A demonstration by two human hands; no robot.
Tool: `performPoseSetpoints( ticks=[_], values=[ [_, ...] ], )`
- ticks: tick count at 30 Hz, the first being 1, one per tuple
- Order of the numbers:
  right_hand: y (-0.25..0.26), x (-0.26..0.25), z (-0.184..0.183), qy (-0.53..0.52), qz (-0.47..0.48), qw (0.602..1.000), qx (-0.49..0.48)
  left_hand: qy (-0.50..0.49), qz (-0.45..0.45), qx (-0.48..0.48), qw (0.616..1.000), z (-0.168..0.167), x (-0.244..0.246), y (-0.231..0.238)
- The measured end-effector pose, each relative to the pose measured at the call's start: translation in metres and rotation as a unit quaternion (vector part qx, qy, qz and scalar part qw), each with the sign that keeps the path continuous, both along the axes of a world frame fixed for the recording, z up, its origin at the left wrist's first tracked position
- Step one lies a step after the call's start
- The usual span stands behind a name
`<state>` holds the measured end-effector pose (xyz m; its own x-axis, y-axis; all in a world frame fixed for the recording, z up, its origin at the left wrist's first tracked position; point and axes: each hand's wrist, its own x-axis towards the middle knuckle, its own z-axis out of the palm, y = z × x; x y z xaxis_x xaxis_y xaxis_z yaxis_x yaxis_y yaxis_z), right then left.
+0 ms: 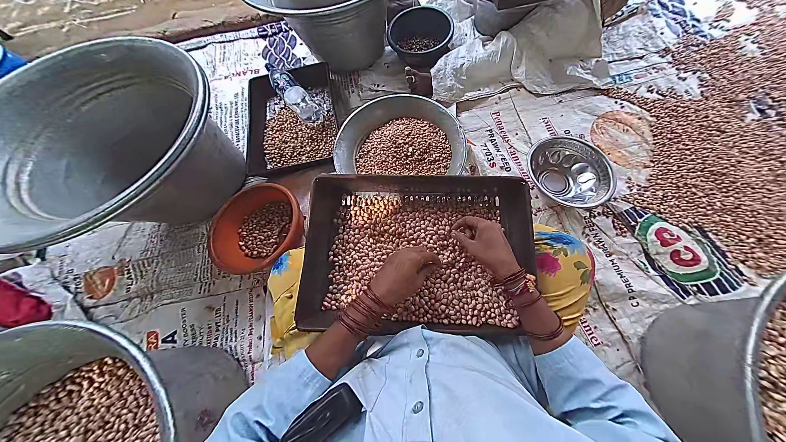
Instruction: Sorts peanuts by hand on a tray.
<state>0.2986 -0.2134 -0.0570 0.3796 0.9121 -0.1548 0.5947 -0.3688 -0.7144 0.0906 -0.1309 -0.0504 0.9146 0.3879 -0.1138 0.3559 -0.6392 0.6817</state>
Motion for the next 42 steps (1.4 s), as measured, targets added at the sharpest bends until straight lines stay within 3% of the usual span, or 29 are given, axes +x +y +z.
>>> performPoseSetpoints(
  ticks=[2, 4, 8, 12, 17, 19, 21, 24, 26, 29, 31, 33, 35, 37, 42],
  values=[
    [-0.013, 0.012, -0.001, 0.153, -0.053, 0.984, 0.069, 0.014, -0.014, 0.045, 0.999, -0.001, 0.005, -0.005],
    [-0.031, 0.017, 0.001, 0.211, -0.089, 0.968, 0.103, 0.061, -0.031, 0.06, 0.996, 0.004, 0.009, -0.007],
    [-0.068, 0.004, 0.01, 0.025, 0.004, 0.999, 0.025, 0.1, -0.041, 0.076, 0.991, 0.007, 0.013, -0.01],
    [-0.09, -0.024, -0.003, -0.116, 0.09, 0.989, 0.032, 0.111, -0.05, 0.093, 0.988, 0.005, 0.016, -0.012],
    [-0.091, -0.036, -0.016, -0.146, 0.09, 0.984, 0.045, 0.125, -0.05, 0.09, 0.987, 0.007, 0.015, -0.008],
    [-0.089, -0.035, -0.016, -0.138, 0.092, 0.986, 0.036, 0.073, -0.028, 0.035, 0.996, 0.006, 0.009, 0.002],
    [-0.088, -0.032, -0.015, -0.12, 0.095, 0.988, 0.015, -0.052, 0.063, -0.07, 0.994, 0.002, -0.003, 0.02],
    [-0.087, -0.029, -0.011, -0.105, 0.102, 0.989, -0.029, -0.165, 0.203, -0.191, 0.946, 0.008, -0.026, 0.045],
    [-0.086, -0.029, -0.01, -0.107, 0.103, 0.988, -0.045, -0.13, 0.204, -0.151, 0.958, 0.009, -0.036, 0.048],
    [-0.082, -0.023, -0.01, -0.068, 0.097, 0.992, -0.038, -0.028, 0.103, -0.045, 0.993, 0.002, -0.036, 0.031],
    [-0.081, -0.013, -0.015, 0.023, 0.037, 0.998, 0.034, 0.018, 0.068, 0.008, 0.997, -0.003, -0.032, 0.018],
    [-0.082, -0.004, -0.013, 0.159, -0.046, 0.981, 0.104, 0.03, 0.057, 0.036, 0.997, -0.007, -0.029, 0.012],
    [-0.081, 0.002, -0.01, 0.211, -0.087, 0.963, 0.144, 0.019, 0.052, 0.053, 0.997, -0.01, -0.027, 0.009],
    [-0.082, 0.0, -0.006, 0.186, -0.06, 0.972, 0.128, -0.002, 0.047, 0.075, 0.996, -0.014, -0.025, 0.007],
    [-0.08, -0.03, -0.002, -0.033, 0.072, 0.997, 0.02, 0.024, 0.047, 0.085, 0.995, -0.016, -0.023, 0.005]
  ],
)
